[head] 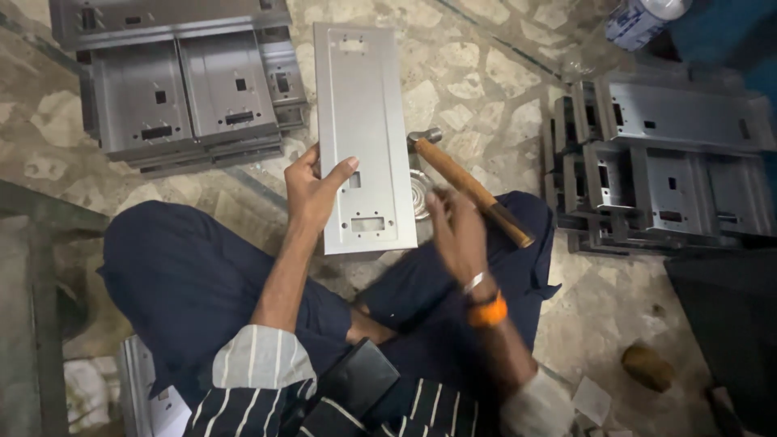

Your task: The person punches specific points on metal plates using a hammer and a punch tool.

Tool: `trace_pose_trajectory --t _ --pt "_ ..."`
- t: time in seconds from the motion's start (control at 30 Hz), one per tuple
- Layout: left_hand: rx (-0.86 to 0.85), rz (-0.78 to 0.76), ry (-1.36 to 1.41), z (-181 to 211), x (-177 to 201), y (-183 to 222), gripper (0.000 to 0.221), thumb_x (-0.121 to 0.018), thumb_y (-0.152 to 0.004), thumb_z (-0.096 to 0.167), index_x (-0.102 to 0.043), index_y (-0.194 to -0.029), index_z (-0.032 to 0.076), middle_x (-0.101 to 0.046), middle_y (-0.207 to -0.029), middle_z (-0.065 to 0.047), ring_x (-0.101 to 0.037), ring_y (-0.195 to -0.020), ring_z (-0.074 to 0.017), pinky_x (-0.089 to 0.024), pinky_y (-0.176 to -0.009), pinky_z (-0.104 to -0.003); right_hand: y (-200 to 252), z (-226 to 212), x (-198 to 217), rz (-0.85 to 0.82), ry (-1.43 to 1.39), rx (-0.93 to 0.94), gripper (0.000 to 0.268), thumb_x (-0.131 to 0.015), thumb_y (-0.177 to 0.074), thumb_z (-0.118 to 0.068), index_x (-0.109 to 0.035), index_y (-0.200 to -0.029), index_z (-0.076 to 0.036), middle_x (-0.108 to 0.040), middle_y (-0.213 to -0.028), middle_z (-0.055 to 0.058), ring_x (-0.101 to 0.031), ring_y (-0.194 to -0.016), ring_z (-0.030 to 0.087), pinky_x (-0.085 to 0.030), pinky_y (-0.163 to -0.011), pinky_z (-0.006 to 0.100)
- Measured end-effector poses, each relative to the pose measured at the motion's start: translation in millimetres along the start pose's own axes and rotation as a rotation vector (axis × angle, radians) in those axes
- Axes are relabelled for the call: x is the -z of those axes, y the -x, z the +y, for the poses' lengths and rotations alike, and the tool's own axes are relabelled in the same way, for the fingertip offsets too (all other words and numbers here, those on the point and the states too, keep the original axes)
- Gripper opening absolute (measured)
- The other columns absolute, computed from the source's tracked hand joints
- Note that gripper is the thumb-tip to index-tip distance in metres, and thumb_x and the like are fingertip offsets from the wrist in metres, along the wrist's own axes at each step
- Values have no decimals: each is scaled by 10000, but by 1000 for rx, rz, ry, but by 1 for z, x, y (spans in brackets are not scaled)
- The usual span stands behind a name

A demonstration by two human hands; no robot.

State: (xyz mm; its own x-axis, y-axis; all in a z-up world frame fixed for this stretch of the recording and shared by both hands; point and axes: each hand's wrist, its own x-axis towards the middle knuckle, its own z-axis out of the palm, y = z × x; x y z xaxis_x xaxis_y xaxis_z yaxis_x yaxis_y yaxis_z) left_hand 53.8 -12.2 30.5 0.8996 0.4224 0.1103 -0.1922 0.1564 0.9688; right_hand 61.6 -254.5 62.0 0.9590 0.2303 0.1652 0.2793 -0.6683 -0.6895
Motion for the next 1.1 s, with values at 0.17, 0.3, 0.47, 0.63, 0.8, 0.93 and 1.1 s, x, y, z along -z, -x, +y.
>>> trace_pose_trajectory --t 0.17,0.3,0.47,0.63,0.8,0.93,1.1 --pt "42 40 -10 -3 0 -3 410 -799 -847 70 -691 -1224 -47 -767 -1017 -78 -704 -842 -104 -584 -749 -265 -84 78 -36 185 467 262 364 -742 -838 -273 -681 -1098 -26 -671 -1017 177 -655 -933 393 -511 -794 494" --pt "20 25 7 -7 1 -4 370 -799 -858 65 -708 -1198 -50 -767 -1017 -83 -703 -854 -102 -581 -763 -258 -123 146 -74 -81 695 -34 309 -704 -797 -126 -691 -1100 -66 -675 -1093 170 -690 -942 395 -551 -752 504" --pt "36 29 -31 0 2 -2 341 -794 -859 59 -714 -1172 -50 -771 -989 -81 -701 -834 -104 -579 -745 -260 -121 96 -31 -106 474 -70 272 -738 -860 -240 -722 -1047 -43 -721 -1006 208 -699 -927 415 -541 -785 500" --pt "16 16 -9 -9 3 -3 328 -793 -867 58 -713 -1166 -53 -770 -976 -82 -710 -831 -109 -587 -742 -264 -53 -22 57 -87 -106 -186 403 -734 -887 -218 -653 -1233 -26 -741 -897 100 -695 -750 237 -540 -648 347" --pt "-15 22 -26 -10 2 -3 338 -807 -862 54 -713 -1168 -54 -764 -997 -78 -697 -851 -109 -582 -759 -264 53 -68 85 -86 -270 80 257 -703 -946 -154 -633 -1129 12 -664 -870 33 -553 -770 54 -499 -640 257" --pt "-11 10 26 -14 7 -4 339 -799 -854 40 -707 -1168 -48 -763 -1015 -70 -704 -870 -107 -582 -784 -262 96 -90 91 -245 -114 -202 289 -759 -889 -199 -644 -1062 2 -550 -667 84 -444 -608 92 -405 -510 319" --pt "-28 -2 46 -16 6 -5 297 -792 -863 31 -720 -1139 -52 -759 -992 -66 -698 -848 -102 -577 -767 -264 99 -119 102 -226 -39 -196 312 -771 -865 -254 -652 -1034 -20 -564 -592 69 -469 -542 83 -431 -474 304"
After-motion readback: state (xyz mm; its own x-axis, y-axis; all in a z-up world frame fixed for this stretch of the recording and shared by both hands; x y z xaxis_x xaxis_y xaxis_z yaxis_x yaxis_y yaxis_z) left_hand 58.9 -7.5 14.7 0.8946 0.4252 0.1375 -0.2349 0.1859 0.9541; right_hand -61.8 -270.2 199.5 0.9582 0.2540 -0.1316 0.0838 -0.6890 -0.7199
